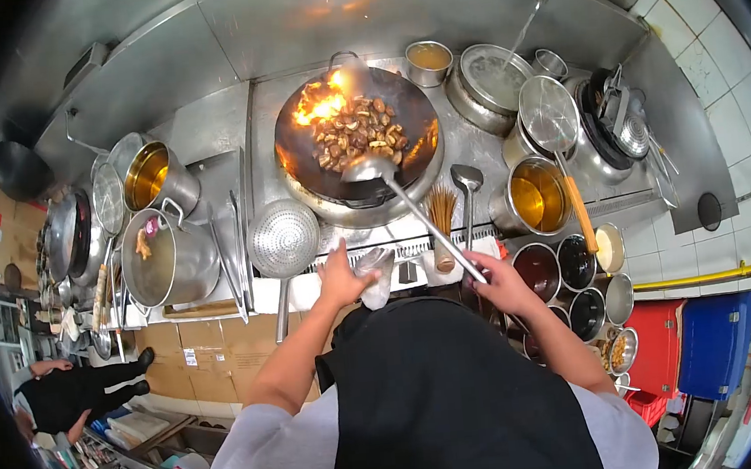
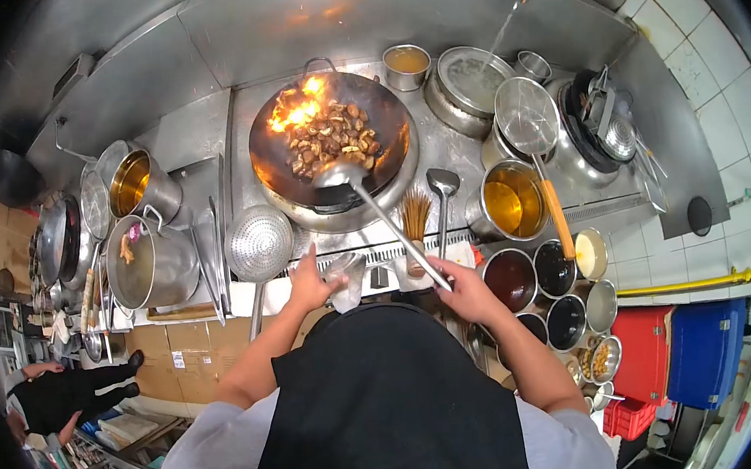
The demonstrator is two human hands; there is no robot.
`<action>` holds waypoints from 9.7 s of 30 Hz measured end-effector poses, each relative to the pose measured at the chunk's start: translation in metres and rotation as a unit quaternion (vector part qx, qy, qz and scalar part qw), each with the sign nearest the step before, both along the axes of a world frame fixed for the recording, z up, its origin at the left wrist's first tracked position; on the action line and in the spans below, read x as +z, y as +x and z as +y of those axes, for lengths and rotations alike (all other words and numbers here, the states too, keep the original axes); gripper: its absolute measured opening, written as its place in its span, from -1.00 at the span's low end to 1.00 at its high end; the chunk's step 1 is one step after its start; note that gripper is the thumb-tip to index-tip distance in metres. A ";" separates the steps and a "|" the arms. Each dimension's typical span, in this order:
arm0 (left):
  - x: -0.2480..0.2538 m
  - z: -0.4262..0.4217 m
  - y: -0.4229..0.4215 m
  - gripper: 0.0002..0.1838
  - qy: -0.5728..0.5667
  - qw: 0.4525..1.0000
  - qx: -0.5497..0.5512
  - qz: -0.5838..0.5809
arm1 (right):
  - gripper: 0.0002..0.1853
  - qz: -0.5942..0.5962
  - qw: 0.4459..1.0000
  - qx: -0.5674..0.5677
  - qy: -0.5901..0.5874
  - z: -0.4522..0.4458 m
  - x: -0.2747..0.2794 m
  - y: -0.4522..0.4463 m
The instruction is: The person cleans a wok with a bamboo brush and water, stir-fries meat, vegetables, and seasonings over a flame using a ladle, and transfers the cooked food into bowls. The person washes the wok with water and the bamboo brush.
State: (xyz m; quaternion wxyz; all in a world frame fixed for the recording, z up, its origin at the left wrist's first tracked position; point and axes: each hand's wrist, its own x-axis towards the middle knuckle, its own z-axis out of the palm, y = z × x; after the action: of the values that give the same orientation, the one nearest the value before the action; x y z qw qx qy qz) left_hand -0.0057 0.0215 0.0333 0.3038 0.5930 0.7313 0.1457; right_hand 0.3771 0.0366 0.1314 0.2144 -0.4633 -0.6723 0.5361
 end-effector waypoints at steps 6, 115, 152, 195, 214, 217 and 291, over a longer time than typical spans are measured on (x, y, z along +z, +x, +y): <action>-0.043 0.008 0.006 0.18 -0.069 0.987 -0.143 -0.010 | -0.29 0.100 0.968 -0.229 -0.033 0.058 -0.002 -0.082; 0.101 0.102 0.036 -0.83 -0.248 0.599 0.340 -0.681 | -0.25 -0.096 0.981 0.098 -0.135 -0.001 0.186 0.030; 0.049 0.063 0.018 -0.84 -0.175 0.615 0.329 -0.695 | -0.22 0.073 0.986 -0.022 -0.150 -0.044 0.125 -0.008; 0.044 0.075 -0.003 -0.84 -0.186 0.606 0.292 -0.717 | -0.15 0.127 0.977 -0.061 -0.158 -0.071 0.102 -0.028; -0.038 0.069 -0.032 -0.58 -0.177 0.652 0.191 -0.712 | -0.17 0.020 0.991 -0.129 0.026 -0.060 0.048 -0.077; 0.016 0.089 -0.046 -0.57 -0.232 0.594 0.160 -0.753 | -0.22 -0.002 0.986 -0.156 0.053 -0.074 0.051 -0.069; 0.177 -0.351 -0.128 -0.65 -0.663 0.643 -0.286 -0.255 | -0.72 0.669 0.241 -0.692 0.126 -0.789 0.202 -0.478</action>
State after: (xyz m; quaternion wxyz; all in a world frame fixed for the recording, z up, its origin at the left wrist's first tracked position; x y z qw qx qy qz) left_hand -0.1340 -0.3293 0.2107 0.8170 0.3513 0.3197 -0.3269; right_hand -0.1011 -0.7520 0.3331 0.9306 -0.1910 0.2346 0.2061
